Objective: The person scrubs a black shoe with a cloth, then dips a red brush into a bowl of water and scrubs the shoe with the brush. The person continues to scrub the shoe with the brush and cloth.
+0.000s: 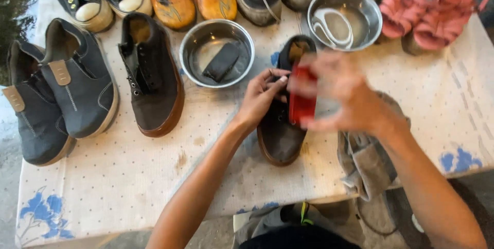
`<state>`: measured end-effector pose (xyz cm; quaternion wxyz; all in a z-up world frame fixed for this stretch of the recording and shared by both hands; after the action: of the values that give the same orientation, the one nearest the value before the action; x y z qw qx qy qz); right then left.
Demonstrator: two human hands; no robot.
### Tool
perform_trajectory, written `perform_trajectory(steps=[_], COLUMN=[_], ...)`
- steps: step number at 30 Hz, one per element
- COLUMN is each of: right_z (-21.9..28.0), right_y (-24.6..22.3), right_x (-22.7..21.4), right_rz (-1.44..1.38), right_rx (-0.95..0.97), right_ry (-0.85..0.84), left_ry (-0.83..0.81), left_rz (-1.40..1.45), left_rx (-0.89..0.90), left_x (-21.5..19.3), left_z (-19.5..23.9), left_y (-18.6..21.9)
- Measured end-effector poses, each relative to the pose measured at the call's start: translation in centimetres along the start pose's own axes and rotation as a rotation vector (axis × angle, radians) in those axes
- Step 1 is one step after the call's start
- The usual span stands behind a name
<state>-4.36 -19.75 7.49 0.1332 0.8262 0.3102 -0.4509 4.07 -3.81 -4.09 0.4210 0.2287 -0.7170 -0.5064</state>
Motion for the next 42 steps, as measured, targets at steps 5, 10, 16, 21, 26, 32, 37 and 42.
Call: perform_trajectory(steps=[5, 10, 16, 21, 26, 32, 37, 42], right_z=[0.0, -0.4, -0.2, -1.4, 2.7, 3.2, 5.1, 6.4], right_y=[0.9, -0.5, -1.1, -0.5, 3.8, 3.0, 4.8, 1.1], right_x=[0.3, 0.2, 1.3, 0.2, 3.0, 0.3, -2.9, -2.8], right_rz=[0.033, -0.056, 0.166, 0.113, -0.189, -0.254, -0.651, -0.795], right_rx=[0.053, 0.121, 0.395, 0.563, 0.546, 0.468, 0.523, 0.599], right_ry=[-0.027, -0.029, 0.165, 0.175, 0.133, 0.089, 0.234, 0.247], left_ry=[-0.019, -0.015, -0.005, 0.009, 0.027, -0.016, -0.055, -0.119], left_rz=[-0.025, 0.0, -0.001, -0.049, -0.031, -0.136, -0.392, -0.697], left_rx=[-0.029, -0.004, 0.0, -0.081, -0.031, -0.057, -0.09, -0.126], left_x=[0.2, -0.2, 0.1, 0.0, 0.2, -0.1, 2.1, 6.0], left_z=[0.2, -0.1, 0.4, 1.0, 0.4, 1.0, 3.4, 6.4], left_y=[0.0, -0.7, 0.1, 0.0, -0.9, -1.1, 5.9, 12.4])
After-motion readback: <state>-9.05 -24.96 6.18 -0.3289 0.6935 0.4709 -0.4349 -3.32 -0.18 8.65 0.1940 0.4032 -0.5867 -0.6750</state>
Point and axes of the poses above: each hand's wrist, its own z-axis away from the middle knuckle, its own x-axis out of the palm, y = z × x, the point moved 4 cm from there along -z, towards the middle knuckle, and after that the axes turned 4 degrees about x, right-handed, at the moved point
